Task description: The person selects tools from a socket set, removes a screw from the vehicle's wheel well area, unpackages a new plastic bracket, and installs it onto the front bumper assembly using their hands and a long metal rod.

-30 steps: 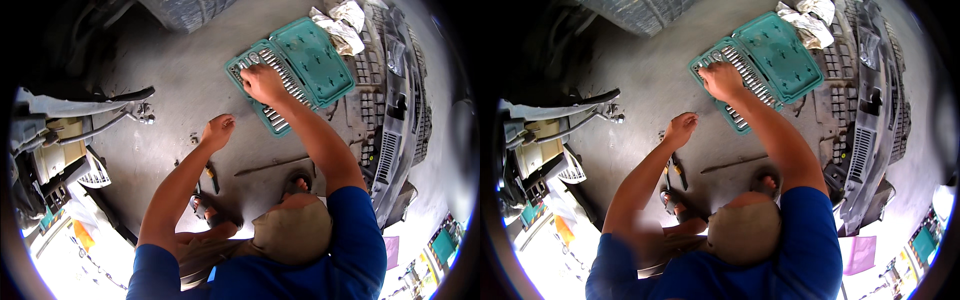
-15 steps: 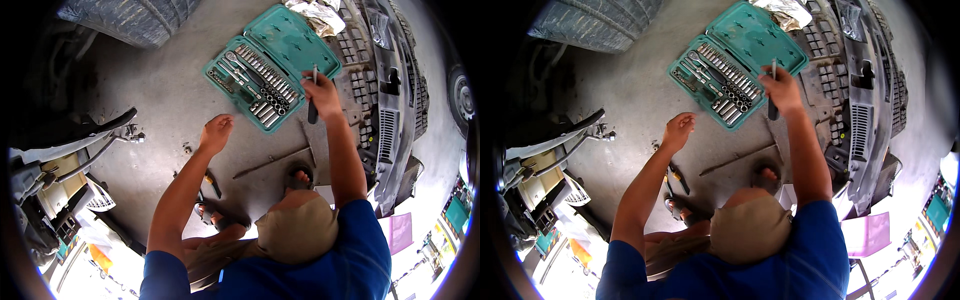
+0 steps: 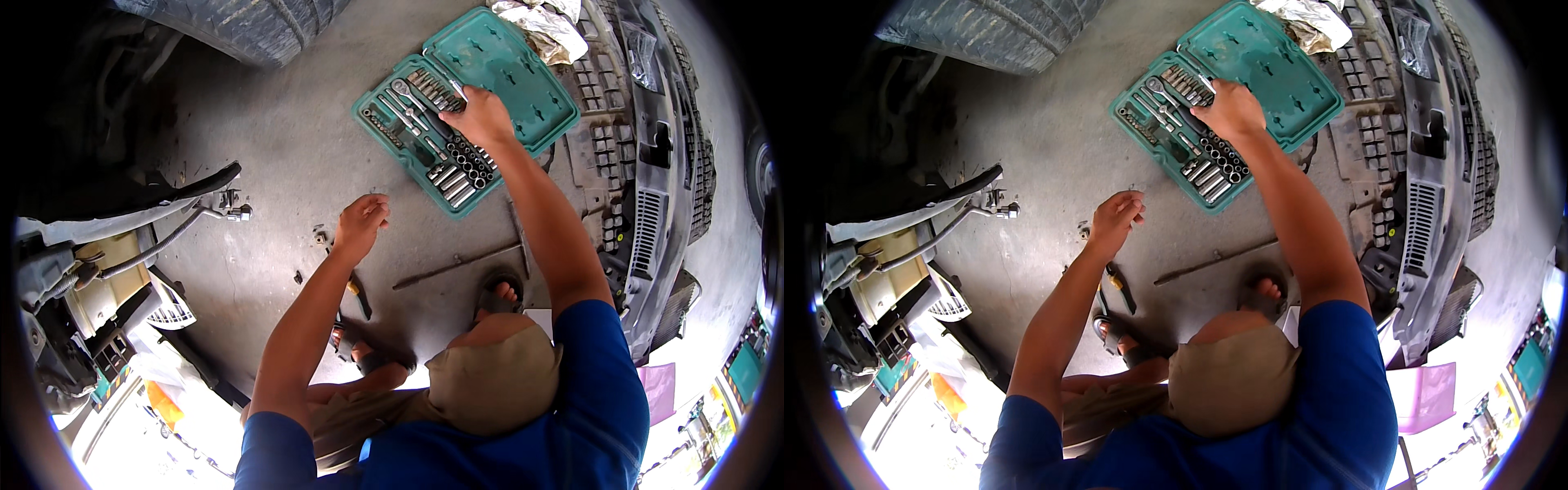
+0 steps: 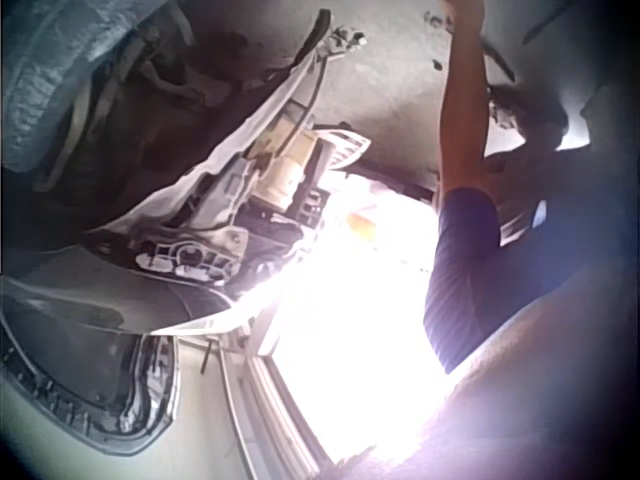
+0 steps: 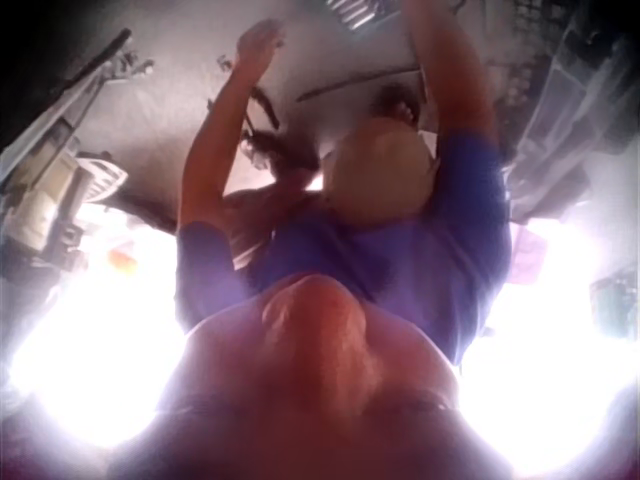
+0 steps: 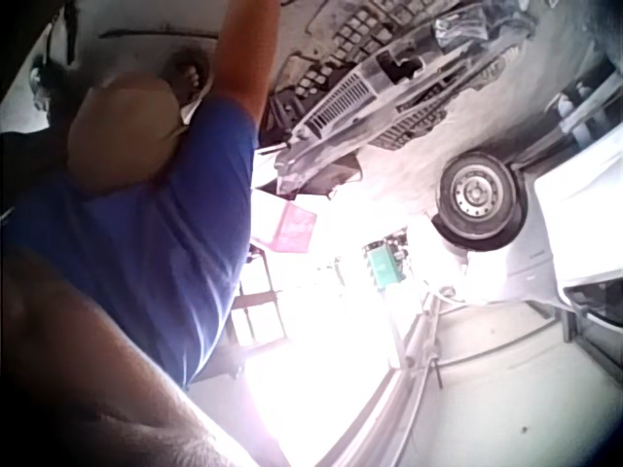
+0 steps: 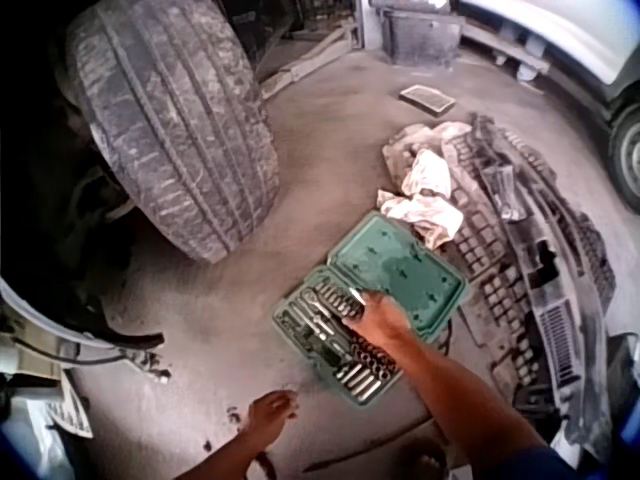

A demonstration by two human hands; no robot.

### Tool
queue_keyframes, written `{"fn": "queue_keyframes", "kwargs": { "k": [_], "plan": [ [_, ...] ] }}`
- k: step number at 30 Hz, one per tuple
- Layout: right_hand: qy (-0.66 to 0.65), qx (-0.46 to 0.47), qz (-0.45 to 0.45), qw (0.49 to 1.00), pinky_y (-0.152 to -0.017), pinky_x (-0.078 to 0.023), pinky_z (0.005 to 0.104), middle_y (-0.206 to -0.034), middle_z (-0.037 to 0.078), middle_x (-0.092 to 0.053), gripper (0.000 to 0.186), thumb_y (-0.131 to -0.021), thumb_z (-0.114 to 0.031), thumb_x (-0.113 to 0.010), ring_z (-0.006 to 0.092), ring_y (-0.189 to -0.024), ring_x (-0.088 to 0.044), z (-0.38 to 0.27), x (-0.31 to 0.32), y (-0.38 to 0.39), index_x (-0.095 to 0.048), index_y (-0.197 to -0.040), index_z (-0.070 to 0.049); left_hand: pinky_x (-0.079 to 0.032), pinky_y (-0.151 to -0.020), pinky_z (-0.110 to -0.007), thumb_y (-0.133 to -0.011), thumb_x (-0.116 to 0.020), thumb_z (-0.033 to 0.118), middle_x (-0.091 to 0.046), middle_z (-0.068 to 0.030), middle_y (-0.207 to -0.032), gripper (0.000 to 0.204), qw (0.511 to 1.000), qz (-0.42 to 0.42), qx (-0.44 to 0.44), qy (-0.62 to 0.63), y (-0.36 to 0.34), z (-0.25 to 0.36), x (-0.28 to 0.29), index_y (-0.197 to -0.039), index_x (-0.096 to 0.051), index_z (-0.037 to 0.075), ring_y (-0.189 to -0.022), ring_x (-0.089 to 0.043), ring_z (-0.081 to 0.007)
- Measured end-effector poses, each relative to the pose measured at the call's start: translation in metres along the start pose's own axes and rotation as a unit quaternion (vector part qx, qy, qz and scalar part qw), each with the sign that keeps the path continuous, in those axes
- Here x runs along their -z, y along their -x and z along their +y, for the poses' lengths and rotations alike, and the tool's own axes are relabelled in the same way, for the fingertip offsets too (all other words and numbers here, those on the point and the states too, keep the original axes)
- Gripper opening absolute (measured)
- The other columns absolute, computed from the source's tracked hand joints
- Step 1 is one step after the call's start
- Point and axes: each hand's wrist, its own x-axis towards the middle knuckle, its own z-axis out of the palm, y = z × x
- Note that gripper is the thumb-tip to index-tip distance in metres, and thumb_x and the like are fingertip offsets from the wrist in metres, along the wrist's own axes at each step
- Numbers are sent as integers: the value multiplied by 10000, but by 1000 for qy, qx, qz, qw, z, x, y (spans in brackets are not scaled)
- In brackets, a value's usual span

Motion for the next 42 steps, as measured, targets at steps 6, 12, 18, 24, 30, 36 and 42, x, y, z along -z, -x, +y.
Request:
{"fn": "queue_keyframes", "kwargs": {
  "k": [6,12,18,24,30,36,42],
  "plan": [
    [1,-23,-26,999,-858,-495,416,-1109,188,-614,593,-727,-426,-718,342,-1030,-594,-9,3,-3,-570,-1132,-18,-477,-660,-249,-884,-581,199,-615,-36,-878,293,1000,2,17,-2,2,7,1,-1096,-601,-2,-747,-593,-111],
    [19,-40,-29,999,-857,-496,414,-1108,163,-623,596,-720,-439,-721,327,-1028,-601,-17,0,-17,-575,-1138,-40,-513,-718,-267,-884,-575,188,-614,-34,-875,286,1000,-2,-4,11,0,3,9,-1095,-603,-2,-764,-589,-115],
    [23,-34,-29,999,-855,-497,414,-1113,151,-623,592,-729,-436,-719,320,-1026,-604,-22,-3,-21,-567,-1149,-47,-496,-710,-252,-880,-578,200,-613,-27,-875,283,1000,11,22,0,4,-1,15,-1083,-611,5,-781,-604,-117],
    [29,-27,-11,999,-850,-501,414,-1111,140,-623,519,-746,-413,-708,321,-1024,-604,-20,-9,-26,-586,-1104,-58,-487,-718,-245,-882,-580,210,-614,-24,-884,284,1000,4,19,3,5,5,10,-1077,-611,6,-787,-608,-119],
    [64,-18,5,998,-853,-497,416,-1090,163,-627,479,-779,-419,-599,336,-1002,-605,-23,-12,-29,-602,-1067,-37,-483,-716,-238,-887,-577,217,-616,-30,-911,292,1000,-7,18,17,2,7,8,-1089,-606,7,-799,-603,-119],
    [-51,-31,29,998,-808,-496,415,-934,199,-654,381,-767,-382,-531,371,-907,-616,-14,-13,-39,-645,-927,-55,-476,-713,-257,-891,-567,235,-619,-38,-922,313,1000,-21,1,0,5,22,4,-1114,-601,18,-806,-608,-129],
    [-85,-6,32,996,-739,-504,411,-875,167,-667,288,-745,-334,-585,356,-815,-632,-13,-23,-31,-652,-884,-91,-477,-721,-272,-899,-572,247,-627,-53,-978,324,999,-40,-18,20,3,26,-3,-1123,-594,14,-811,-610,-135]
  ]
}}
